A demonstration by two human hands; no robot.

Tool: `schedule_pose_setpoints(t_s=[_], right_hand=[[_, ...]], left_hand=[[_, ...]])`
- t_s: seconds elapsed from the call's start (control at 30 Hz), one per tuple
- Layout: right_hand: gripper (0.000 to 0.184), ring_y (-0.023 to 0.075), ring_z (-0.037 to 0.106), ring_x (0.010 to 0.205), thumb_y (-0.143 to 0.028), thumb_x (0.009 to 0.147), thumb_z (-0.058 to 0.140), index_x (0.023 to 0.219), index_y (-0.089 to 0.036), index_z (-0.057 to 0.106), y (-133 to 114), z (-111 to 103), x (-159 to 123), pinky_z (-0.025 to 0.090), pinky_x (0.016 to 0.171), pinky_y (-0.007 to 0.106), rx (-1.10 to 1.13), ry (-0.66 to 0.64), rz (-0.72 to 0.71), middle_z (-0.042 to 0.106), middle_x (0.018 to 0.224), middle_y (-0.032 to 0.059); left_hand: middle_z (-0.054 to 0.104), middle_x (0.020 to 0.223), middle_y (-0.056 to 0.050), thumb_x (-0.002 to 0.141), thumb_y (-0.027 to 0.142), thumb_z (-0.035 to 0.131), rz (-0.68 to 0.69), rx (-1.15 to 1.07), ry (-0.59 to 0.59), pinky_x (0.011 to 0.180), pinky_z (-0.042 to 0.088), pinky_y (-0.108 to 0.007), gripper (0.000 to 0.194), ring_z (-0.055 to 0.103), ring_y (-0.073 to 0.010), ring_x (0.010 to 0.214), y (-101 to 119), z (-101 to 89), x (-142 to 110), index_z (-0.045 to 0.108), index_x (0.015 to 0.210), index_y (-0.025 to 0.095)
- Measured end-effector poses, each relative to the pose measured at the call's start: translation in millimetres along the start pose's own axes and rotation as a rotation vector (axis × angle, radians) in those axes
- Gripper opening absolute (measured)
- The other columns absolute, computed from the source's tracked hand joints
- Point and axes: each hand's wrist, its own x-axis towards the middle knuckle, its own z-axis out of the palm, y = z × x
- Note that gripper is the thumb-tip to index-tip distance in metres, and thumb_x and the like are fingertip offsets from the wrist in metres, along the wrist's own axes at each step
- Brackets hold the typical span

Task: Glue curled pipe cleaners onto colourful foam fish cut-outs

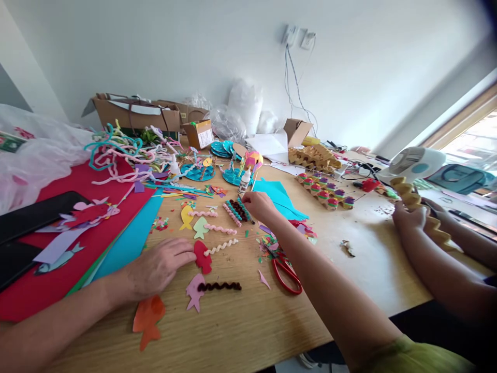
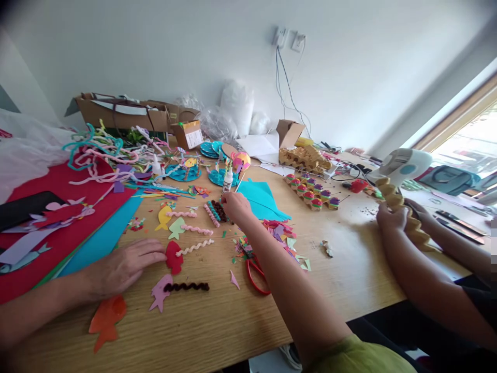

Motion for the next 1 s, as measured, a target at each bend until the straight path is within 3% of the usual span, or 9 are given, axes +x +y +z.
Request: schedule_pose_setpoints(t_s=[0.2,0.5,0.67,0.83,1.0], right_hand=[[0.025,0.0185,0.062,0.091,-0.018,0.078,0.051,0.093,-0.024,0.069,-5.0,6.6,0.3,0.04,0.066,0.022,-0.007,-0.069,0.025,0.07,0.098,0.004],[0.025,0.0228,0.064,0.092,-0.025,0.085,0.048,0.095,-0.014,0.068,-23.3,17.7,16.6,0.044,0.067,0.026,-0.051,-0.104,0.101,0.068,0.102,0.0152],[0.023,0.0209,0.062,0.092,-0.023,0.082,0.049,0.094,-0.02,0.068,-20.0,12.2,15.1,0.043,0.067,0.025,-0.026,-0.025,0.07,0.068,0.101,0.0095],[0.026,0.0192,0.057,0.097,-0.024,0.084,0.043,0.095,-0.021,0.066,-15.8,-0.2,0.1,0.04,0.071,0.024,0.035,0.134,0.007,0.063,0.109,0.0065],[0.023,0.0176,0.058,0.081,-0.022,0.084,0.043,0.092,-0.019,0.063,-9.0,-13.6,-21.3,0.038,0.067,0.025,0.114,0.248,-0.004,0.067,0.089,0.005]], left_hand=[[0.061,0.109,-0.007,0.072,-0.002,0.033,-0.022,-0.017,0.006,0.09,0.047,-0.034,0.049,0.055,-0.0201,0.103,2.4,-0.9,-1.1,0.06,0.108,0.018],[0.061,0.106,-0.006,0.075,-0.002,0.031,-0.063,-0.032,0.062,0.091,0.046,-0.032,0.05,0.055,-0.0184,0.102,1.9,-4.5,-2.8,0.06,0.108,0.019],[0.062,0.105,-0.006,0.075,-0.003,0.031,-0.069,0.005,0.117,0.091,0.046,-0.031,0.048,0.056,-0.0185,0.101,0.7,-13.2,-4.5,0.06,0.106,0.018],[0.061,0.106,-0.007,0.082,0.0,0.034,-0.104,0.032,0.105,0.093,0.045,-0.03,0.039,0.056,-0.0176,0.103,0.9,-21.2,-12.5,0.058,0.108,0.017],[0.063,0.105,-0.006,0.085,0.003,0.033,-0.138,0.041,0.068,0.093,0.045,-0.032,0.036,0.057,-0.0179,0.102,1.7,-29.3,-28.9,0.058,0.107,0.017]])
